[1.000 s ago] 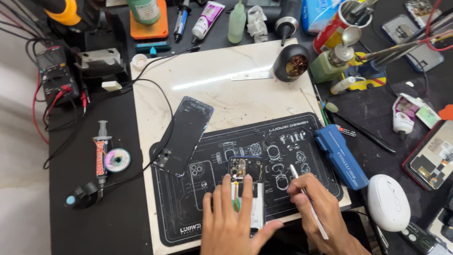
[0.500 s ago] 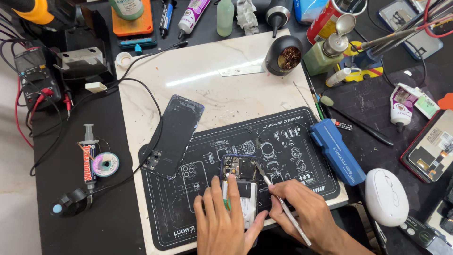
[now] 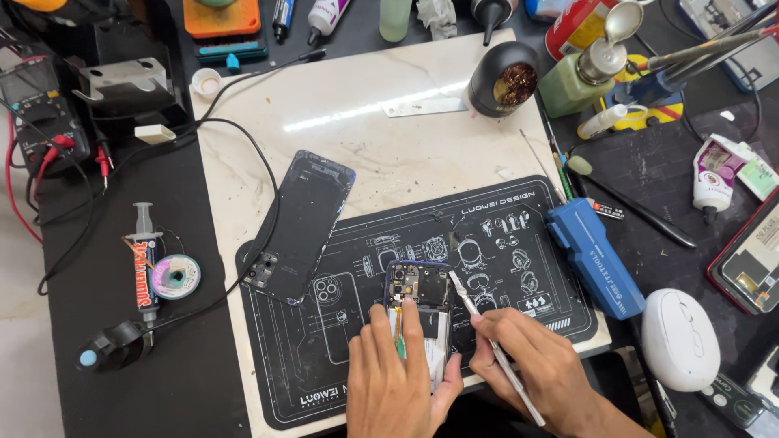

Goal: The person heats the internal components of a mobile phone with a heat gun while prying at parts with a thin metal tool. They handle the phone body and lift components from the chassis on a workbench mat.

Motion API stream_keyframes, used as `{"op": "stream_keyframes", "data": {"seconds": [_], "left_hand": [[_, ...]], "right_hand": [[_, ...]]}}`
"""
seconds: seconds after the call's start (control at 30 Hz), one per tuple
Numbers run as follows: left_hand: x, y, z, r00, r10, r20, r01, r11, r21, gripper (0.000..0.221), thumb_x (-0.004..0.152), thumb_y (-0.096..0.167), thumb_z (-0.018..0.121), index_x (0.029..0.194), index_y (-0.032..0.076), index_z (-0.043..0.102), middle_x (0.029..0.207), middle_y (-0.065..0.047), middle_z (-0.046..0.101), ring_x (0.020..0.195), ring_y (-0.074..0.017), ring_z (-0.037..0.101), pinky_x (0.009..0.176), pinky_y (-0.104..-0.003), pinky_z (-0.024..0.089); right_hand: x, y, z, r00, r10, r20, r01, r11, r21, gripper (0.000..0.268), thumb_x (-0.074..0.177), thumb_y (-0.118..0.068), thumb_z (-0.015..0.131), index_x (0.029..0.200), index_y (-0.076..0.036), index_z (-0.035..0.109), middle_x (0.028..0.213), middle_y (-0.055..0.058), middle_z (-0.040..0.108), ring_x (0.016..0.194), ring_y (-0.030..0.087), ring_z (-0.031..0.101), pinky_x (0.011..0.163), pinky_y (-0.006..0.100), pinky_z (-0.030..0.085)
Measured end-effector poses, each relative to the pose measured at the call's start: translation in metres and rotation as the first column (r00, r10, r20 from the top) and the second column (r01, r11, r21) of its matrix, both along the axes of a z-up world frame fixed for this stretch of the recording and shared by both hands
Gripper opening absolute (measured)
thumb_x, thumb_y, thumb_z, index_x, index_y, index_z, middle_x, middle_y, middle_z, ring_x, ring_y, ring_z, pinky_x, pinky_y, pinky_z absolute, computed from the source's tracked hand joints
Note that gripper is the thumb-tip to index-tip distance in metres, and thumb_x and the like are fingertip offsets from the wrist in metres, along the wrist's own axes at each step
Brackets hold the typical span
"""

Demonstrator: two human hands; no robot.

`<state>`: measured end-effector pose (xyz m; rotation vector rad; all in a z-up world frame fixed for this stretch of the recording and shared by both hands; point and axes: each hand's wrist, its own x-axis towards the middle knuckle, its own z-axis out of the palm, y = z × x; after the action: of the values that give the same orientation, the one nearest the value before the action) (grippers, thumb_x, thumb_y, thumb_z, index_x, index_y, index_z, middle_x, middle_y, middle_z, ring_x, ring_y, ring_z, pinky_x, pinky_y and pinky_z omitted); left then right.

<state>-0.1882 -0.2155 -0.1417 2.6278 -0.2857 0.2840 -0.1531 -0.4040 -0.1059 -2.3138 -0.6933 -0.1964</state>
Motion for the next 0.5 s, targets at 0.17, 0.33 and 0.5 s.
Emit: {"op": "stream_keyframes", "data": {"seconds": [0.17, 0.33, 0.5], "left_hand": [[-0.002, -0.003, -0.003, 1.0, -0.006, -0.014, 0.006, 1.0, -0.029, 0.085, 0.077, 0.041, 0.079, 0.133, -0.013, 0.046, 0.122, -0.044, 0.045, 0.093, -0.0488, 0.057, 0.079, -0.053, 0.048], [-0.002, -0.001, -0.004, 0.997, -0.056, -0.046, 0.053, 0.997, -0.056, 0.083, 0.079, 0.039, 0.079, 0.134, -0.012, 0.044, 0.121, -0.048, 0.044, 0.095, -0.0499, 0.055, 0.079, -0.055, 0.047], [0.003, 0.013, -0.003, 0.992, -0.127, -0.014, 0.126, 0.991, -0.048, 0.078, 0.08, 0.035, 0.077, 0.135, -0.011, 0.046, 0.127, -0.047, 0.042, 0.103, -0.0532, 0.053, 0.086, -0.06, 0.045]], "right_hand": [[0.005, -0.003, -0.002, 0.998, 0.058, 0.013, -0.057, 0.998, -0.026, 0.036, 0.074, 0.001, 0.079, 0.106, 0.005, 0.064, 0.095, 0.014, 0.07, 0.073, 0.024, 0.071, 0.062, 0.031, 0.058], [0.01, -0.008, -0.003, 0.995, 0.094, -0.033, -0.095, 0.995, -0.022, 0.035, 0.075, 0.002, 0.08, 0.106, 0.006, 0.063, 0.095, 0.015, 0.07, 0.073, 0.023, 0.072, 0.06, 0.03, 0.059], [0.022, -0.021, -0.004, 0.988, 0.15, 0.023, -0.15, 0.989, 0.001, 0.031, 0.075, 0.003, 0.078, 0.104, 0.005, 0.065, 0.091, 0.011, 0.069, 0.074, 0.022, 0.071, 0.063, 0.03, 0.058]]}}
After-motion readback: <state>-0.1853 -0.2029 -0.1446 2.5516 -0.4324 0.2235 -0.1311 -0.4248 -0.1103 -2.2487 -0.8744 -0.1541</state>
